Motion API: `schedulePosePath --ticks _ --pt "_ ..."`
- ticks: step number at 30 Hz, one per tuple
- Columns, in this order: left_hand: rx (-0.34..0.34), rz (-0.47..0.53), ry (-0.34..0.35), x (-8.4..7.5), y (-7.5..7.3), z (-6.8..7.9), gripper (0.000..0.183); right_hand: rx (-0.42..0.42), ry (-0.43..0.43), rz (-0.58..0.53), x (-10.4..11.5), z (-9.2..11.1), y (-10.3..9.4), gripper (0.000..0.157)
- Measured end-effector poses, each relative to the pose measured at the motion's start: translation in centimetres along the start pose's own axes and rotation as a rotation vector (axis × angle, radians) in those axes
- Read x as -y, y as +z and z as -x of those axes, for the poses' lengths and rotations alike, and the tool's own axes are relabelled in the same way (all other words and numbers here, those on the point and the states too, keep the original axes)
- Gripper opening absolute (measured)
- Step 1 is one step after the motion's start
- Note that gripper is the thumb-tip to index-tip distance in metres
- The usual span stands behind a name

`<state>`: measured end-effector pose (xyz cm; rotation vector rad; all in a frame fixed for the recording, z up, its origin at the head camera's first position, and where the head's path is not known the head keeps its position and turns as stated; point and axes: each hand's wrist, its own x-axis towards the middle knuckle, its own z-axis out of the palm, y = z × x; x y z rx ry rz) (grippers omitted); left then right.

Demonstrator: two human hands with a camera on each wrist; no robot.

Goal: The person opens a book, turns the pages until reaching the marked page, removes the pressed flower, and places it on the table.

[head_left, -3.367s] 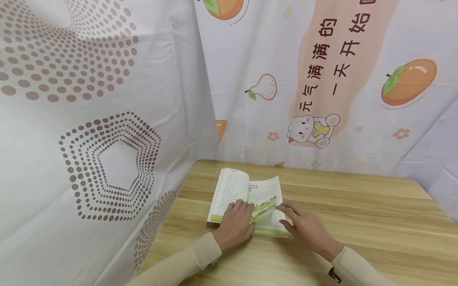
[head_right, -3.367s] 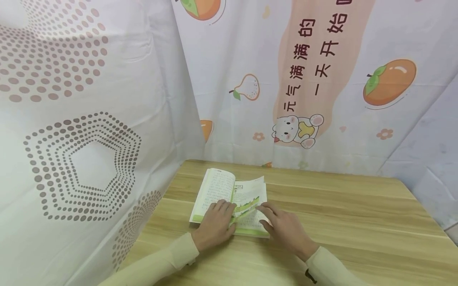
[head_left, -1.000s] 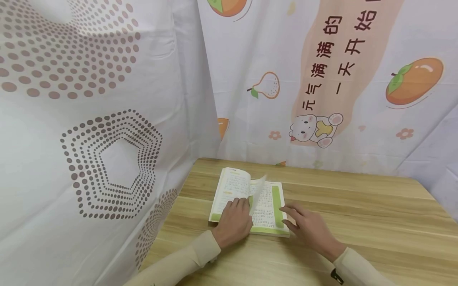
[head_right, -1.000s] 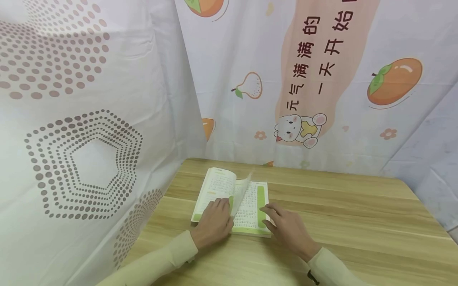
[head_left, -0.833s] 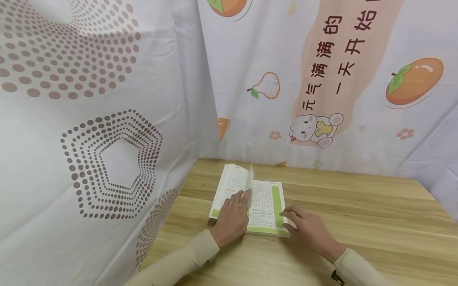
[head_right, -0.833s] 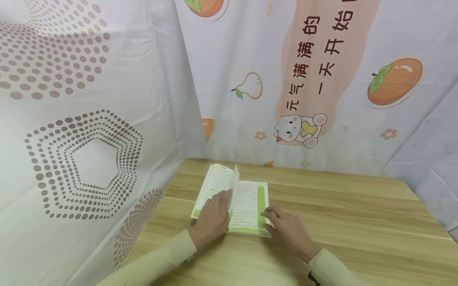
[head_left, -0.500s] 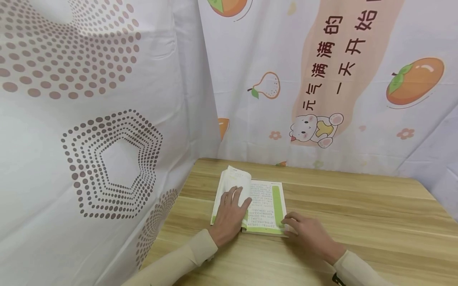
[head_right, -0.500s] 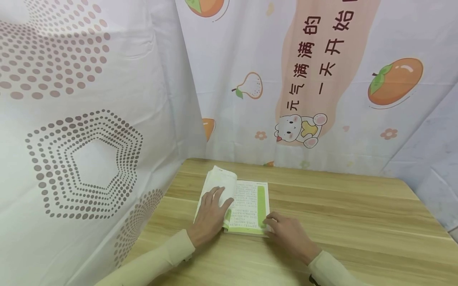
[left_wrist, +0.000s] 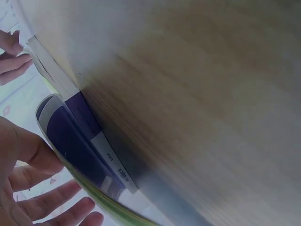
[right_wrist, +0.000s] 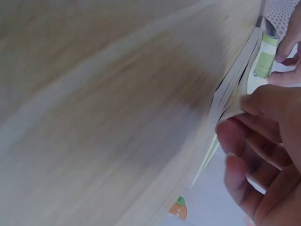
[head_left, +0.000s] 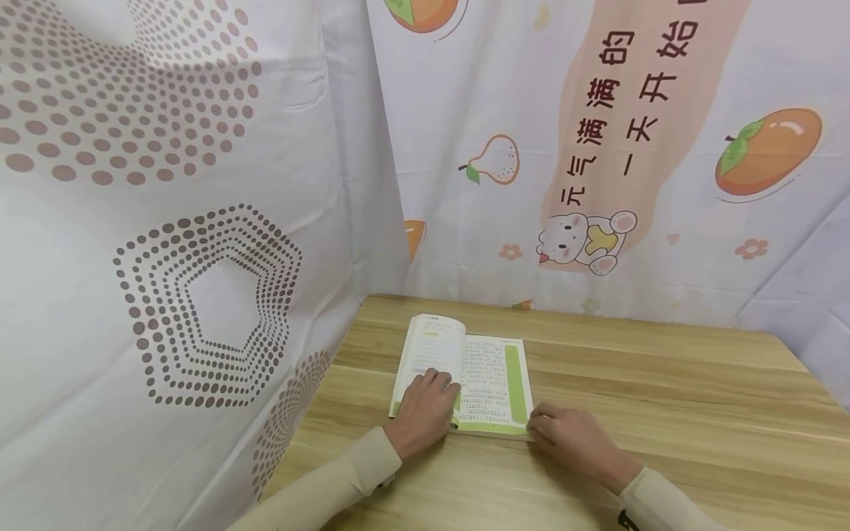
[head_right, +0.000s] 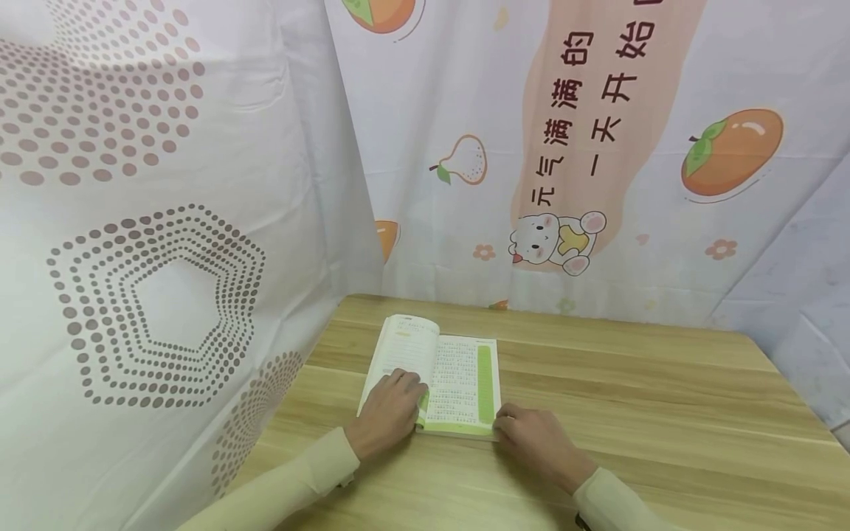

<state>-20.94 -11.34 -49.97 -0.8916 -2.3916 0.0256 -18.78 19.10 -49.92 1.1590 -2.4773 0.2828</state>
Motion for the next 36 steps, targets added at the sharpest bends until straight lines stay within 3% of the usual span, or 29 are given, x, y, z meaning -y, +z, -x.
schedulePosePath --ticks 9,18,26,30,34,36 --pt "0.054 0.043 -0.012 -0.3 0.2 0.0 0.018 -0.049 -0.036 0.044 0.2 -0.3 -0.1 0.014" --pt "0.017 0.049 0.009 -0.5 0.4 -0.3 0.010 -0.087 -0.040 0.036 0.3 -0.6 -0.1 0.014" --pt "0.095 0.033 -0.011 -1.2 0.4 -0.8 0.055 -0.171 -0.040 -0.009 0.1 -1.0 -0.6 0.020" --pt "0.098 0.012 0.002 -1.4 0.8 -0.8 0.064 -0.234 -0.059 -0.009 0.0 -1.2 -0.8 0.022" --pt "0.076 -0.014 0.008 -1.6 0.9 -0.8 0.058 -0.283 -0.077 -0.020 0.0 -1.7 -0.9 0.006" --pt "0.062 -0.017 0.005 -1.7 0.9 -0.9 0.049 -0.316 -0.078 -0.028 0.0 -1.9 -1.0 0.016"
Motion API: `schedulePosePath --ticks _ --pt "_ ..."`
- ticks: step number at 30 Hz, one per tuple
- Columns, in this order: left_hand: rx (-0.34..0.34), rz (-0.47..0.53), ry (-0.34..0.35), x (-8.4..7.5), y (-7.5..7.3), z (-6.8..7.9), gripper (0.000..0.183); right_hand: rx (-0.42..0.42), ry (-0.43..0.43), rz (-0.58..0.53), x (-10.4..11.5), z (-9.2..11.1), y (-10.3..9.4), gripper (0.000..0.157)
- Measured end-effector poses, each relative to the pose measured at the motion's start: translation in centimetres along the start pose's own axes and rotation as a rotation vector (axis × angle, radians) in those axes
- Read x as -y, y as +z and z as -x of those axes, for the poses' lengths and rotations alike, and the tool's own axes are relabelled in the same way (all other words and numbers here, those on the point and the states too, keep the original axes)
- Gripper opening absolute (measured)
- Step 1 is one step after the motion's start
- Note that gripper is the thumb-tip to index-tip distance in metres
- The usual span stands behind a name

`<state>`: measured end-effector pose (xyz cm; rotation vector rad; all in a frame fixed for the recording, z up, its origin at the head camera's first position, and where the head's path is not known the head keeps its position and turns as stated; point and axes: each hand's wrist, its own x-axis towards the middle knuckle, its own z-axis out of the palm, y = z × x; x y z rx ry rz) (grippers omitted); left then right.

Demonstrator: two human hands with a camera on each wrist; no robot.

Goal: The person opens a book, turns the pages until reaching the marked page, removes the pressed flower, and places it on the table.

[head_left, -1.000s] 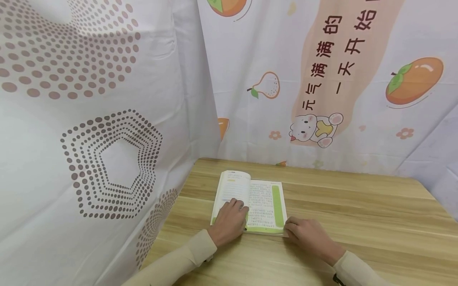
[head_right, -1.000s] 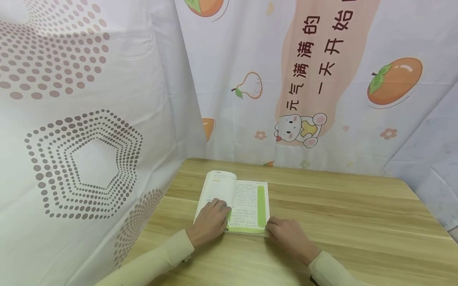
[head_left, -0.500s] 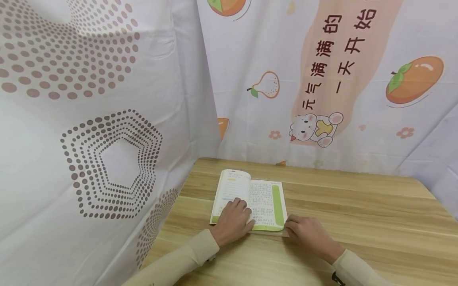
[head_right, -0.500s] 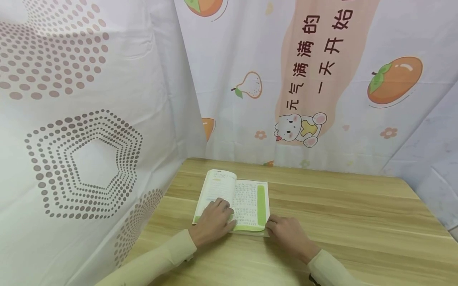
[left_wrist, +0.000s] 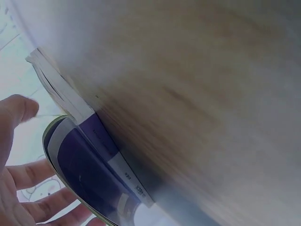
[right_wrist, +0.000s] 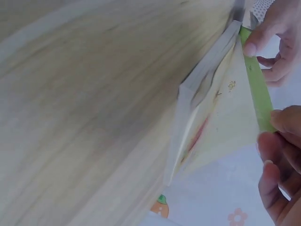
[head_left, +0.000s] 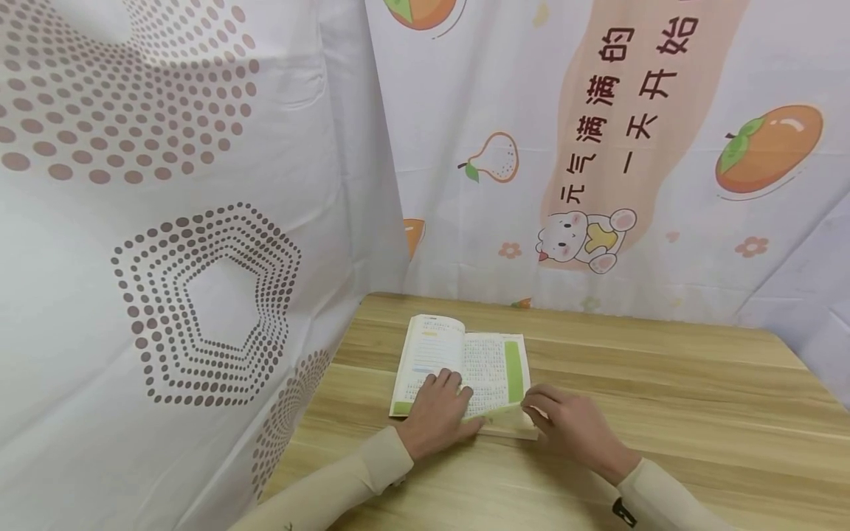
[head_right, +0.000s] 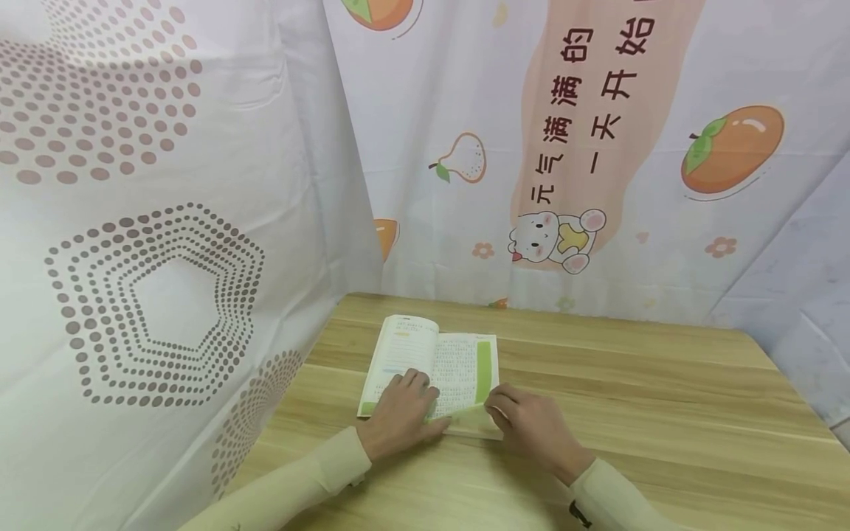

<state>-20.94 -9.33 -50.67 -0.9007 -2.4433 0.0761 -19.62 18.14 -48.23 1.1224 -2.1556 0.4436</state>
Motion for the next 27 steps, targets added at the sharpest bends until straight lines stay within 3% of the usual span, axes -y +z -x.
schedulePosePath --ticks 3,5,11,15,18,21,24,27 --pt "-0.004 0.009 -0.013 -0.1 -0.1 -0.1 0.038 -0.059 0.012 0.001 0.0 -0.3 -0.1 0.039" --pt "-0.004 0.019 -0.027 -0.1 -0.2 -0.1 0.037 -0.085 0.023 0.004 0.0 -0.4 -0.2 0.043" --pt "-0.043 0.045 -0.065 0.1 -0.3 -0.1 0.053 -0.066 0.028 0.019 -0.2 -0.1 -0.4 0.021" --pt "-0.134 0.070 -0.096 0.6 -0.2 -0.2 0.067 0.014 0.046 0.050 -0.2 0.4 -0.2 0.037" --pt "-0.222 0.072 -0.116 1.1 -0.2 -0.2 0.076 0.107 0.078 0.065 -0.2 1.0 0.0 0.036" --pt "-0.294 0.069 -0.123 1.5 -0.2 -0.2 0.072 0.209 0.108 0.048 -0.1 1.5 0.1 0.030" --pt "-0.301 0.066 -0.122 1.7 -0.5 -0.1 0.064 0.285 0.132 0.019 0.0 1.9 0.2 0.022" --pt "-0.241 0.043 -0.116 1.7 -0.7 0.1 0.048 0.318 0.132 0.007 0.1 2.1 0.3 0.014"
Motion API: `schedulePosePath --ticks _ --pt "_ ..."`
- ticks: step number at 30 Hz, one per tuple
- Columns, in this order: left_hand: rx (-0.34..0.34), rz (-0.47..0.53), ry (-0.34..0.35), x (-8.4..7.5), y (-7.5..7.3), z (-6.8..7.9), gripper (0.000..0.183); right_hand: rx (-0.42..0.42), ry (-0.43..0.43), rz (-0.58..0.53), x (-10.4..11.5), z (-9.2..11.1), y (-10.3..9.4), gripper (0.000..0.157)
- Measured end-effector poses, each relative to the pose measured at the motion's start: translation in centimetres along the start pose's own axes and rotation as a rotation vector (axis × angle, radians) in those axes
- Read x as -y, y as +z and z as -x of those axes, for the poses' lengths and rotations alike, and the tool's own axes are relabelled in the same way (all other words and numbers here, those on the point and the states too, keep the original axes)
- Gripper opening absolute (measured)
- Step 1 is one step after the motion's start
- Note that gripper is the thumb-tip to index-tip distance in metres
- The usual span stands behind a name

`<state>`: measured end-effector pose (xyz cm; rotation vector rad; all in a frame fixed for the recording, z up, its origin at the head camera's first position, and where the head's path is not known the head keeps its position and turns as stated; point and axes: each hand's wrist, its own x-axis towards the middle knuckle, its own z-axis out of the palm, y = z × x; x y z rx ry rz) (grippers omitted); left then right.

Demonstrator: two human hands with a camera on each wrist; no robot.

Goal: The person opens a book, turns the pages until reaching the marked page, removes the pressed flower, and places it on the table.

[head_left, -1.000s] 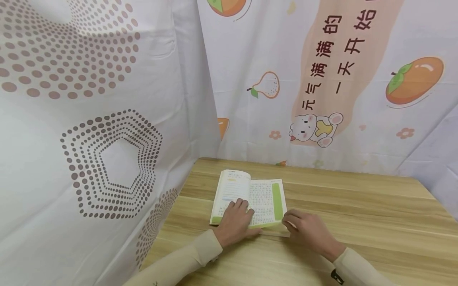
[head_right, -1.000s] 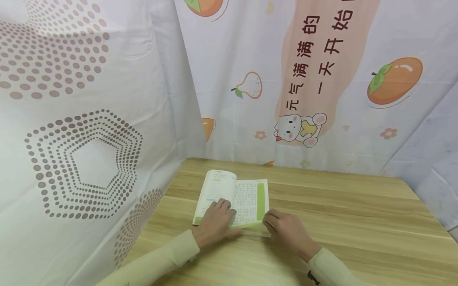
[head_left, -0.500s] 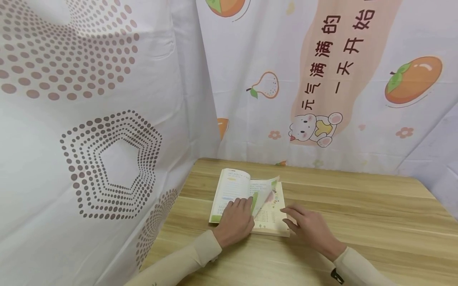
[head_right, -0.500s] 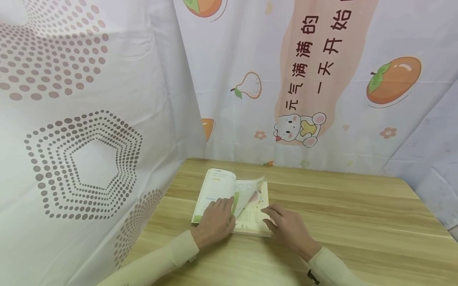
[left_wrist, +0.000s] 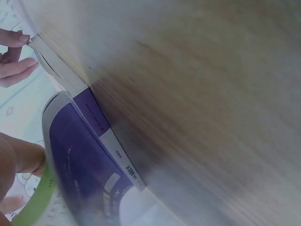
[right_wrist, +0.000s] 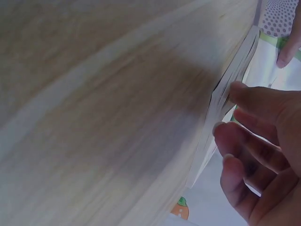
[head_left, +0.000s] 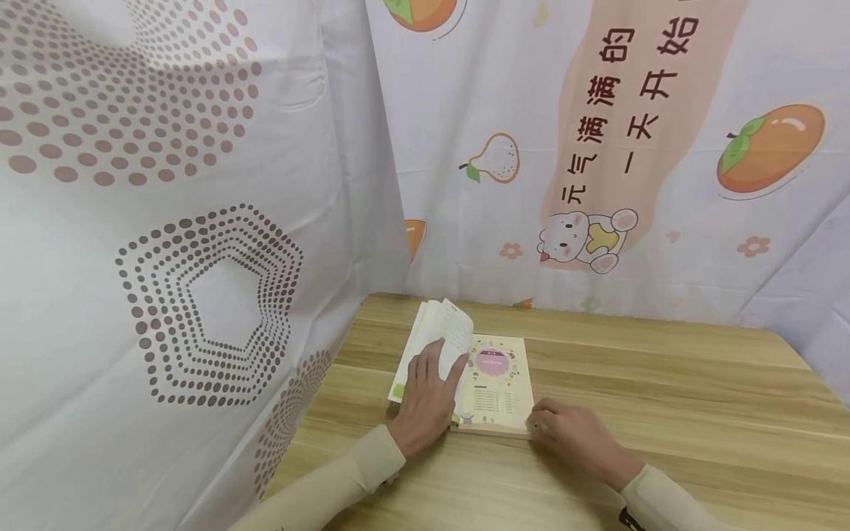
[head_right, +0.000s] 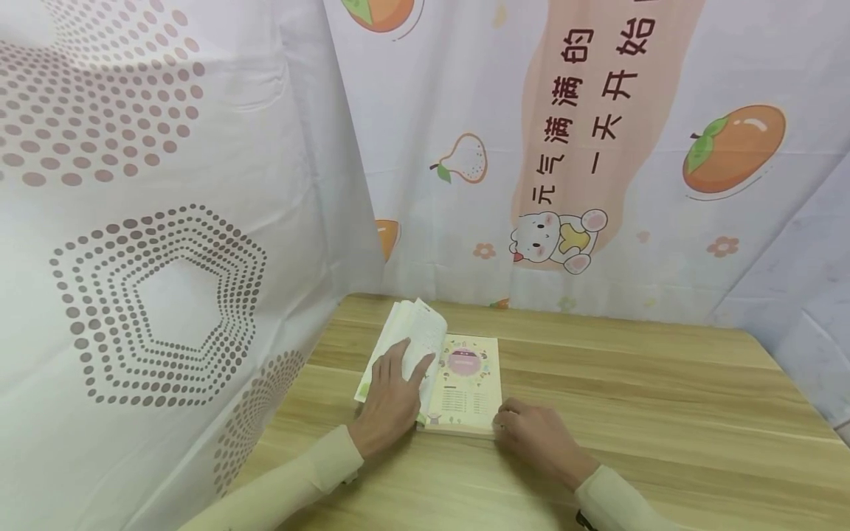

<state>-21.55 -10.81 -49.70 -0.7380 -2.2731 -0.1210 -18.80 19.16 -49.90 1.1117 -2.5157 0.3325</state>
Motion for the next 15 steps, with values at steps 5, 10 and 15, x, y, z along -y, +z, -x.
schedulePosePath --ticks 5,10,15 --pt "0.098 -0.070 0.029 -0.06 -0.31 0.33 0.018 0.019 -0.011 0.011 0.08 0.05 0.02 0.010" --pt "0.138 -0.099 0.062 -0.08 -0.32 0.60 0.008 0.016 -0.014 0.031 0.12 -0.02 0.09 0.009" --pt "0.183 -0.130 0.059 -0.12 -0.46 0.41 0.008 -0.025 -0.040 0.047 0.07 -0.12 0.18 0.009"
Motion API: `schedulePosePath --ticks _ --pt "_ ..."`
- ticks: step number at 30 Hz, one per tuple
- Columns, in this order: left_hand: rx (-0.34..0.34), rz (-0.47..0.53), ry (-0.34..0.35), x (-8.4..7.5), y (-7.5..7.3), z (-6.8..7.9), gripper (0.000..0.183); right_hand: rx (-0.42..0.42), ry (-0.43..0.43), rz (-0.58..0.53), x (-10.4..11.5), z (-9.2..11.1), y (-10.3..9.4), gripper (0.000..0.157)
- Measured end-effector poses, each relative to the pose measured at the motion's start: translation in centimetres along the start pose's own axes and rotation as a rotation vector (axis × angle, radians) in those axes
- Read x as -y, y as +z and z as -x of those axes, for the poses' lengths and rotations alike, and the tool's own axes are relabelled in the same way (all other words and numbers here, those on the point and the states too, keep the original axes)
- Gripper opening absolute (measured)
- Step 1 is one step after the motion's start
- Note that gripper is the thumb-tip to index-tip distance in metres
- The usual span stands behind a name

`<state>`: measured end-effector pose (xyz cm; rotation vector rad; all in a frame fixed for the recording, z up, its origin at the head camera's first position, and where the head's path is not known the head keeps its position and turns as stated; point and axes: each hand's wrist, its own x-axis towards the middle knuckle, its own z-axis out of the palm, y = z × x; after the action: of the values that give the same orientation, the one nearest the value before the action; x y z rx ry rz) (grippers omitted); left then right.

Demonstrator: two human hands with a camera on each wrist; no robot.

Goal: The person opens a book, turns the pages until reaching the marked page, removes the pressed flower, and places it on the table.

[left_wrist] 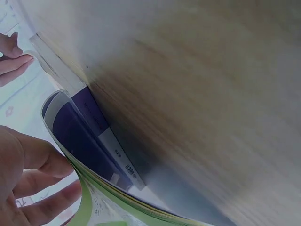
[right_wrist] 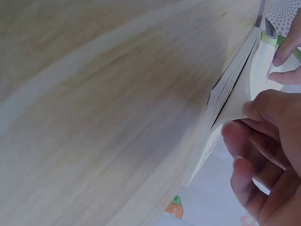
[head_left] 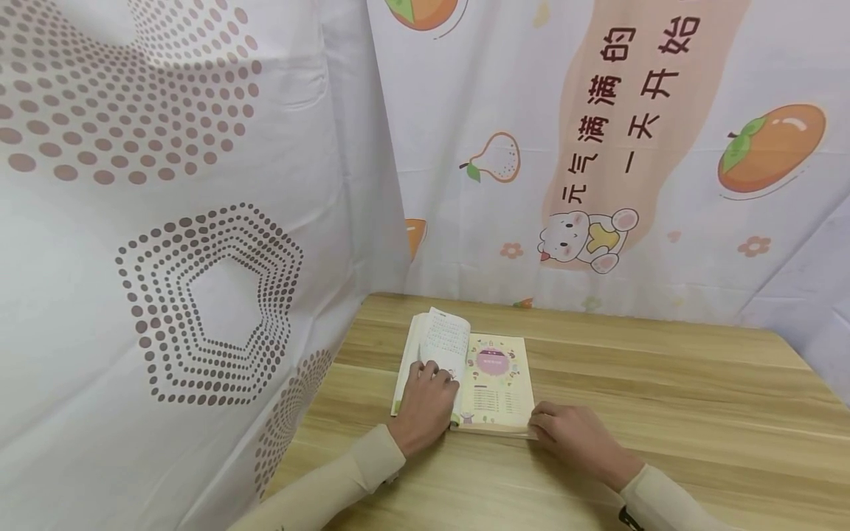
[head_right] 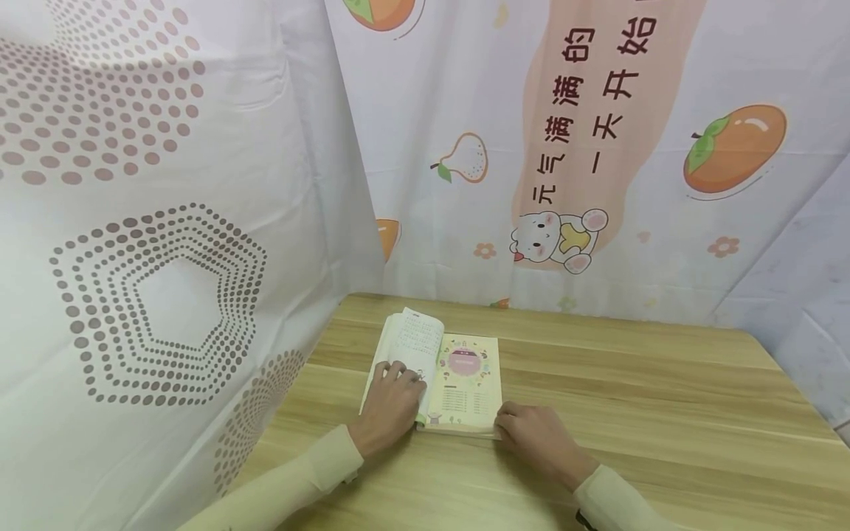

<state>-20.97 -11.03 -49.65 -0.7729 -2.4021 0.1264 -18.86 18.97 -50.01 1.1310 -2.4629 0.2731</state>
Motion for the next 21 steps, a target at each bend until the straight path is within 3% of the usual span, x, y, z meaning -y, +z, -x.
schedulePosePath --ticks 9,21 --pt "0.053 -0.016 -0.026 0.07 -0.22 -0.03 0.011 -0.051 -0.040 0.025 0.04 -0.15 0.00 0.012" --pt "0.031 -0.003 -0.041 0.03 -0.29 0.12 0.013 -0.059 -0.021 -0.043 -0.18 -0.38 -0.57 0.018"
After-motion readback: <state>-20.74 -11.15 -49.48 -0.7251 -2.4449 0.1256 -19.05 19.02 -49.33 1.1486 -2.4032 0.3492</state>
